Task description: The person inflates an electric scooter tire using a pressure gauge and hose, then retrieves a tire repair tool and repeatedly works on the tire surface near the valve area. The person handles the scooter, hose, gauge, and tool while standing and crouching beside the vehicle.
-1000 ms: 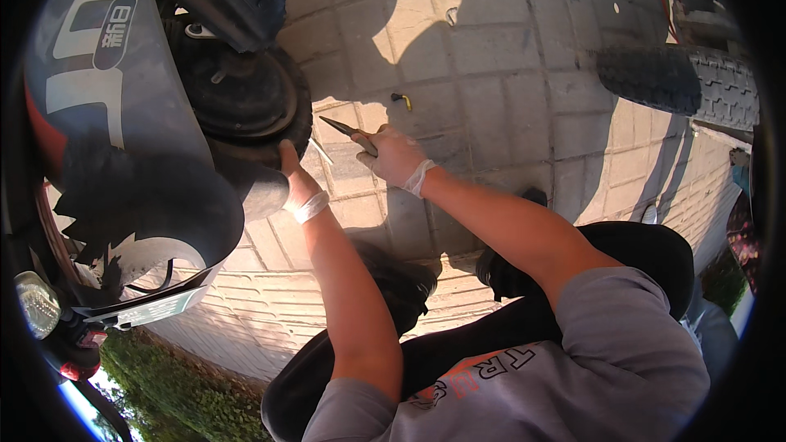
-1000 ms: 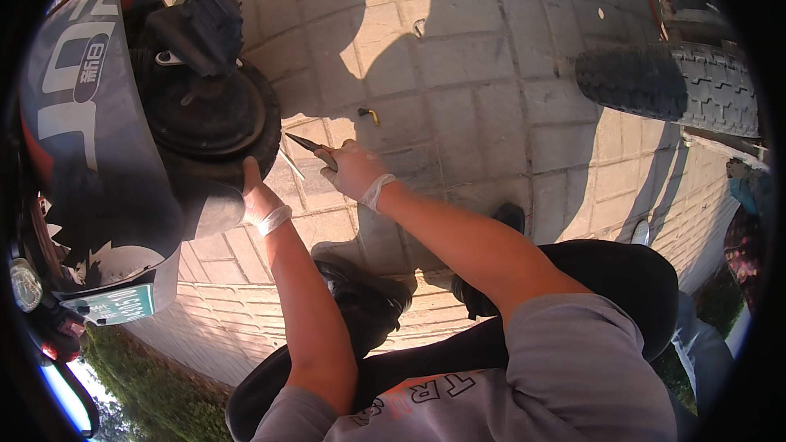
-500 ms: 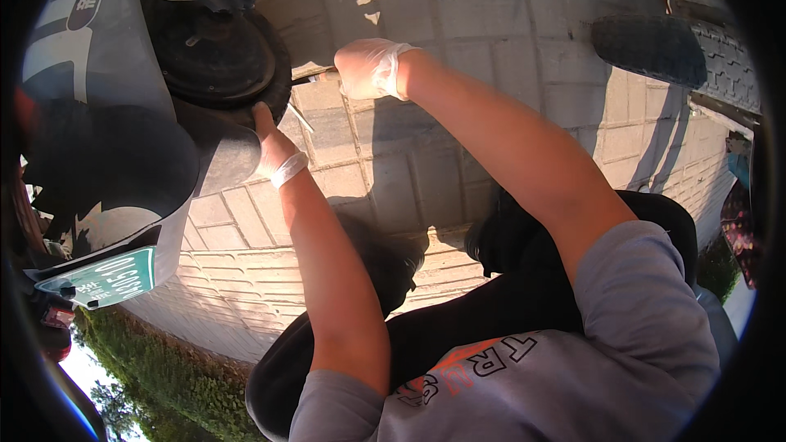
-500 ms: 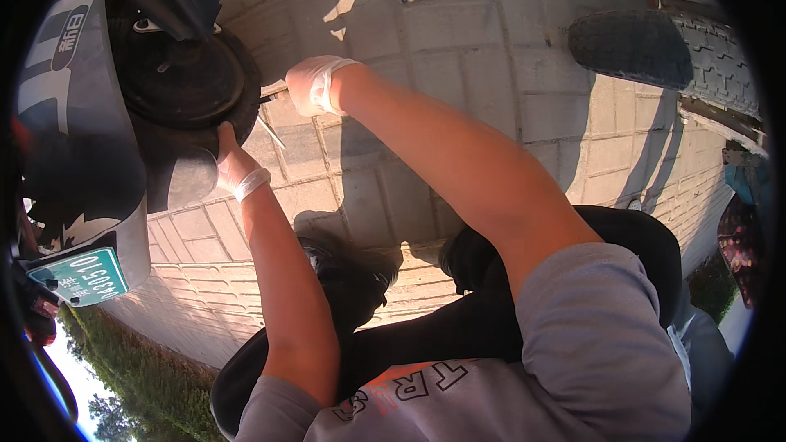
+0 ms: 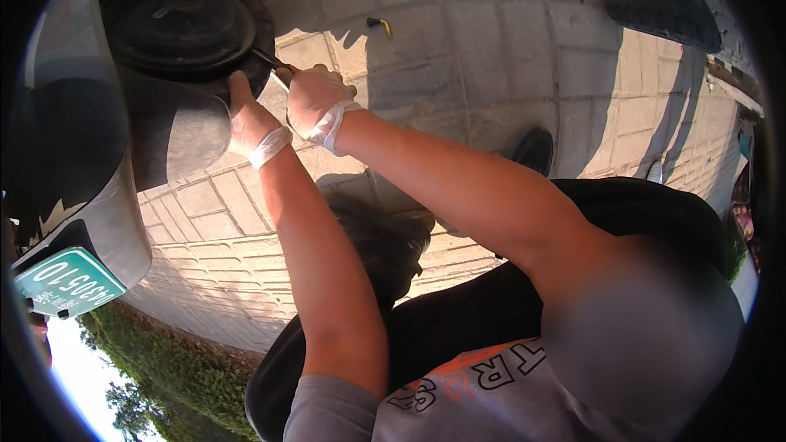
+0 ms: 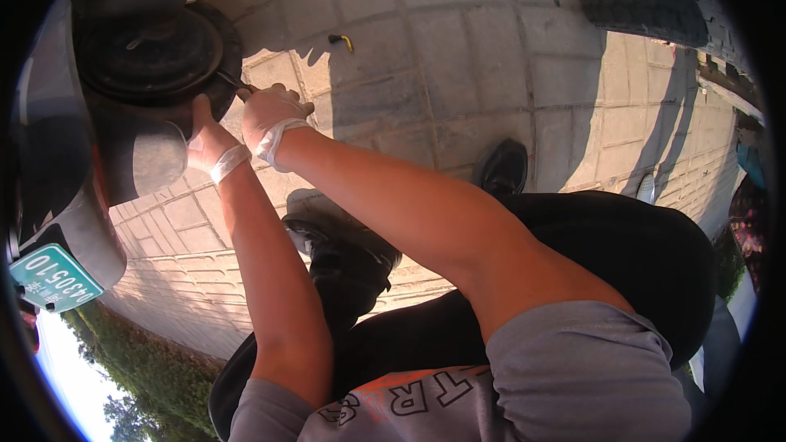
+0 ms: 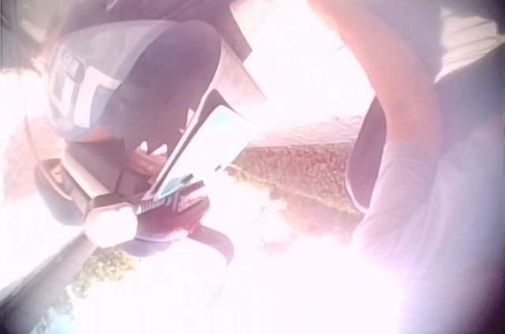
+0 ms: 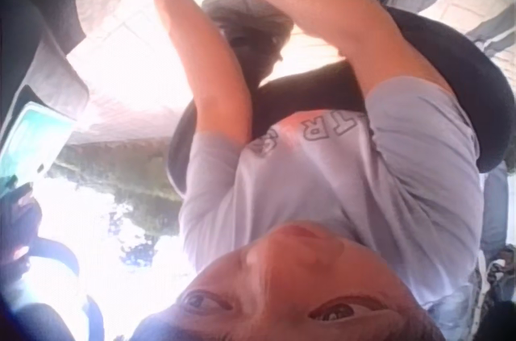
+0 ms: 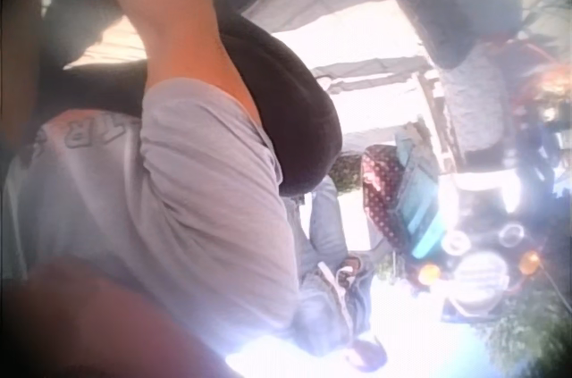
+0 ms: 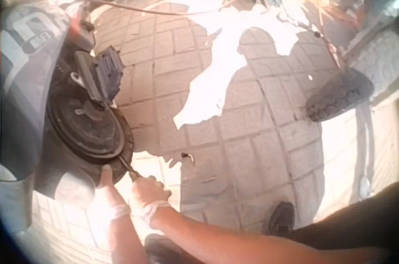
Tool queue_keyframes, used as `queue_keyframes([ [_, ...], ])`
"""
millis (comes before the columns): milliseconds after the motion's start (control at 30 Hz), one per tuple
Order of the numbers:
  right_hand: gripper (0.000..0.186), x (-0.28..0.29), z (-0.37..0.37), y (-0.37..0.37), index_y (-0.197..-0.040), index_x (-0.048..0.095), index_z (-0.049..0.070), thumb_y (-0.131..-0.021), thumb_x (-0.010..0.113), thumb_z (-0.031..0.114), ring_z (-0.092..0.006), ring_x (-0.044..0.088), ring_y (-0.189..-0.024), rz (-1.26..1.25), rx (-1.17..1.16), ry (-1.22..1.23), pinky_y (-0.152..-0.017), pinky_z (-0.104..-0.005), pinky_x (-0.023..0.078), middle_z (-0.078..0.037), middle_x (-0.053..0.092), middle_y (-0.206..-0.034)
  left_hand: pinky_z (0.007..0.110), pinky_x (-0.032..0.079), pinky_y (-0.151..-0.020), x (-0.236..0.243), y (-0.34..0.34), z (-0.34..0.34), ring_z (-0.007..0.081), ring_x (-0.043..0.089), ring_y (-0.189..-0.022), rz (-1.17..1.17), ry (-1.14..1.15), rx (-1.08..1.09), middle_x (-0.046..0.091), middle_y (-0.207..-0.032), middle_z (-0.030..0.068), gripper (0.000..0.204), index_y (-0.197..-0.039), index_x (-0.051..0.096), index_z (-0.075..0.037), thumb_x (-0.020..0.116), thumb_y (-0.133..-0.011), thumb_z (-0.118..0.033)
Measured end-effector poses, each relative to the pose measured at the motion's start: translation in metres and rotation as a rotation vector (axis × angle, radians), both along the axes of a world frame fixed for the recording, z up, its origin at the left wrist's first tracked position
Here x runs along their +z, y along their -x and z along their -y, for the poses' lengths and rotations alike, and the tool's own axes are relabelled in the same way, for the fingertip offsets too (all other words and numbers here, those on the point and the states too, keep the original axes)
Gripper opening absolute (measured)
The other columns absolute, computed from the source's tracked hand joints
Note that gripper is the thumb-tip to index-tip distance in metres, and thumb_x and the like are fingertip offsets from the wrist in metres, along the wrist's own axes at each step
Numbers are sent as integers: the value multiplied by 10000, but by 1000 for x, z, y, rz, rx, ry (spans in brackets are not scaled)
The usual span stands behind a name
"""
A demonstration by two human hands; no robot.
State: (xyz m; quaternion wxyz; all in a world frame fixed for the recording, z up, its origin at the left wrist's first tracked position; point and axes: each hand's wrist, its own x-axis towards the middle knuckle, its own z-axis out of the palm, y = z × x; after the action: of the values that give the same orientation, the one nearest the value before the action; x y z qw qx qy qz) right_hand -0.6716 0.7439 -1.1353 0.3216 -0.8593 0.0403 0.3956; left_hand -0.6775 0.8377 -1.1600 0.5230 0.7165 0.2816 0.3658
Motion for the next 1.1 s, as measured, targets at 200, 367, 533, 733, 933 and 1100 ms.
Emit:
queue_keyframes([
  [200, 581, -1, 28, -23, -1378, 498, 284, -820, 616, 178, -366, 540, -1170, 54, 286, -72, -925, -602, 409, -138, 597, -1254, 318, 514, -829, 3, 0, 4, 212, 603, -883, 23, 75, -27, 647, -1126, 131, 425, -1108, 613, 72, 759, -712, 27],
  [367, 685, 17, 7, -10, -1413, 450, 299, -783, 712, 237, -355, 465, -1249, -99, 126, -86, -954, -530, 405, -104, 486, -1370, 330, 511, -826, 4, -1, 6, 222, 601, -898, -16, 127, 33, 645, -1146, 126, 425, -1104, 611, 68, 768, -716, -2],
  [533, 384, 18, 4, -18, -1183, 653, 111, -810, 636, 202, -378, 575, -1093, 69, 230, 36, -839, -503, 484, -160, 647, -1131, 346, 506, -835, 4, 1, 6, 220, 593, -927, -65, 122, 42, 645, -1157, 128, 443, -1113, 603, 68, 775, -715, -22],
  [733, 253, 0, 3, -13, -1033, 697, 36, -837, 573, 138, -361, 646, -975, 282, 92, -92, -803, -436, 521, -192, 667, -1034, 341, 506, -850, 3, 0, 6, 213, 596, -945, -9, 131, 40, 633, -1183, 123, 454, -1145, 599, 65, 757, -724, 2],
  [933, 274, -22, 24, -37, -1038, 698, 37, -857, 547, 176, -235, 695, -816, 120, 243, -261, -694, -365, 528, -162, 703, -981, 319, 510, -860, 2, 1, 5, 207, 609, -941, 8, 132, -22, 629, -1183, 131, 433, -1149, 599, 71, 736, -741, 20],
  [1100, 308, -20, 37, -57, -685, 635, 10, -884, 606, 243, -165, 492, -508, -411, -48, -672, -446, -318, 397, -65, 577, -623, 323, 507, -855, 3, 2, 5, 206, 604, -932, -12, 112, -37, 630, -1177, 133, 429, -1142, 602, 74, 740, -740, 19],
])
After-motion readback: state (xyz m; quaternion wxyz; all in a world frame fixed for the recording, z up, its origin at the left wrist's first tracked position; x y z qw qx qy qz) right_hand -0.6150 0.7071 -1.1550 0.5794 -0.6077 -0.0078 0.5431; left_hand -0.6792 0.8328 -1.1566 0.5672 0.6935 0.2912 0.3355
